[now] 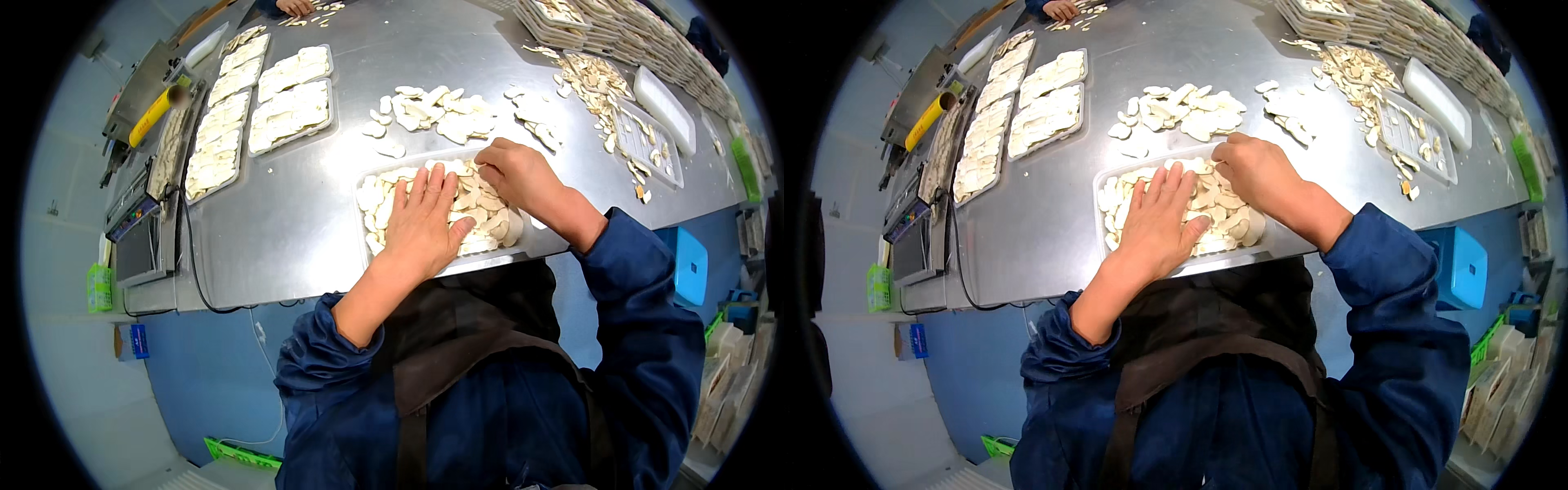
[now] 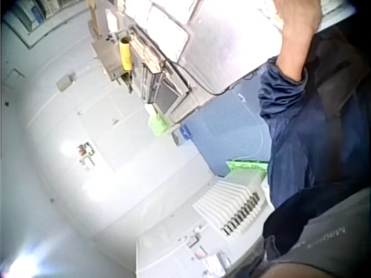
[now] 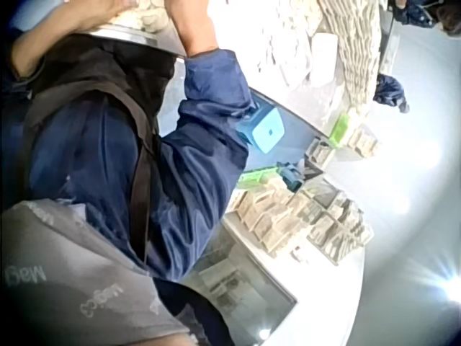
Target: The person arranges white food slices into a clear plastic tray on a stainless steel table. They pick up slices from the table and place them into the tray, then continue to adjust and add more slices to fill the tray.
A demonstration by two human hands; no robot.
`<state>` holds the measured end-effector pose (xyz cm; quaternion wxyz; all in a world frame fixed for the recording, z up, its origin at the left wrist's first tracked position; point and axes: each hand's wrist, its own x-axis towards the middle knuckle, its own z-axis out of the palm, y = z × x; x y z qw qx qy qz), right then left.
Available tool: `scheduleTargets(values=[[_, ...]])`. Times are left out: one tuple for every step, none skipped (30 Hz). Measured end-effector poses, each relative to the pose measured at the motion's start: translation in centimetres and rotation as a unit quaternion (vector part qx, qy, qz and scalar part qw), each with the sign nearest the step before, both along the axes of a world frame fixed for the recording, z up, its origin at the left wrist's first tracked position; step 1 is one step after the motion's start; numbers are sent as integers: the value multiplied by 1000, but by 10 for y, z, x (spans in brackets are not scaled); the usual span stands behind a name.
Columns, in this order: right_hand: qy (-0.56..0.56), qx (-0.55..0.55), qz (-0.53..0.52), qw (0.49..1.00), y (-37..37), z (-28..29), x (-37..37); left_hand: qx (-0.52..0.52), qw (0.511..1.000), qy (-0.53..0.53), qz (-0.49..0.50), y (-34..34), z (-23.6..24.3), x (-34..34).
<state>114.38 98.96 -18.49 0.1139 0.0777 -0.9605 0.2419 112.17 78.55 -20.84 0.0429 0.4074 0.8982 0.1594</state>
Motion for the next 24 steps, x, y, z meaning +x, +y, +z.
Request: scheduleTargets(values=[[-5, -2, 1, 1000, 0, 1, -1, -2, 1000, 2, -2, -1, 1, 0], [-11, -3, 2, 1000, 1, 2, -1, 3, 1000, 1, -1, -1, 1, 0], [-21, -3, 17, 1000, 1, 2, 0, 8, 1000, -1, -1, -1, 0, 0], [-32, -3, 32, 999, 0, 2, 2, 13, 1000, -2, 0, -1, 0, 1], [-43, -2, 46, 998, 0, 3, 4, 14, 1000, 1, 0, -1, -1, 1], [-44, 1, 60, 997, -1, 2, 6, 14, 1000, 5, 1, 0, -3, 0], [-46, 4, 74, 996, -3, 1, 6, 15, 1000, 8, 2, 0, -4, 0], [-48, 7, 88, 995, -4, -1, 6, 17, 1000, 10, 2, 0, -5, 0], [-54, 9, 94, 994, -4, -3, 6, 19, 1000, 11, 2, 0, -6, 0], [-58, 22, 99, 993, -3, -2, 5, 22, 1000, 12, 3, 0, -7, -1], [-62, 34, 106, 992, -3, -1, 3, 20, 1000, 9, 1, 1, -6, -1], [-66, 46, 112, 990, -3, -1, 2, 17, 1000, 6, 0, 1, -4, -1], [-55, 52, 116, 990, -3, -1, 1, 15, 1000, 2, -1, 2, -3, -1], [-43, 57, 121, 990, -2, -2, 0, 16, 1000, 5, -1, 2, -4, -1], [-31, 63, 126, 990, -2, -2, -1, 16, 1000, 8, -1, 2, -6, -2], [-39, 50, 122, 990, -1, -2, -1, 17, 1000, 11, -1, 2, -7, -2], [-45, 38, 120, 991, -1, -1, -2, 21, 1000, 12, -1, 1, -8, -1], [-52, 25, 117, 991, -1, 0, -3, 25, 1000, 12, 0, 0, -8, -1], [-74, 2, 107, 991, 0, 3, -4, 29, 1000, 12, 2, 0, -8, -1], [-96, -21, 97, 990, 0, 8, -4, 33, 999, 17, 0, -1, -8, 0], [-118, -44, 87, 988, 2, 12, -6, 37, 999, 21, -1, -1, -7, 0], [-115, -64, 87, 987, 3, 16, -9, 41, 999, 25, -2, -4, -6, 0], [-151, -107, 57, 981, 4, 21, -11, 67, 997, 43, -5, -7, -1, -1], [-186, -149, 28, 971, 4, 28, -14, 79, 995, 60, 17, -11, 4, -3]])
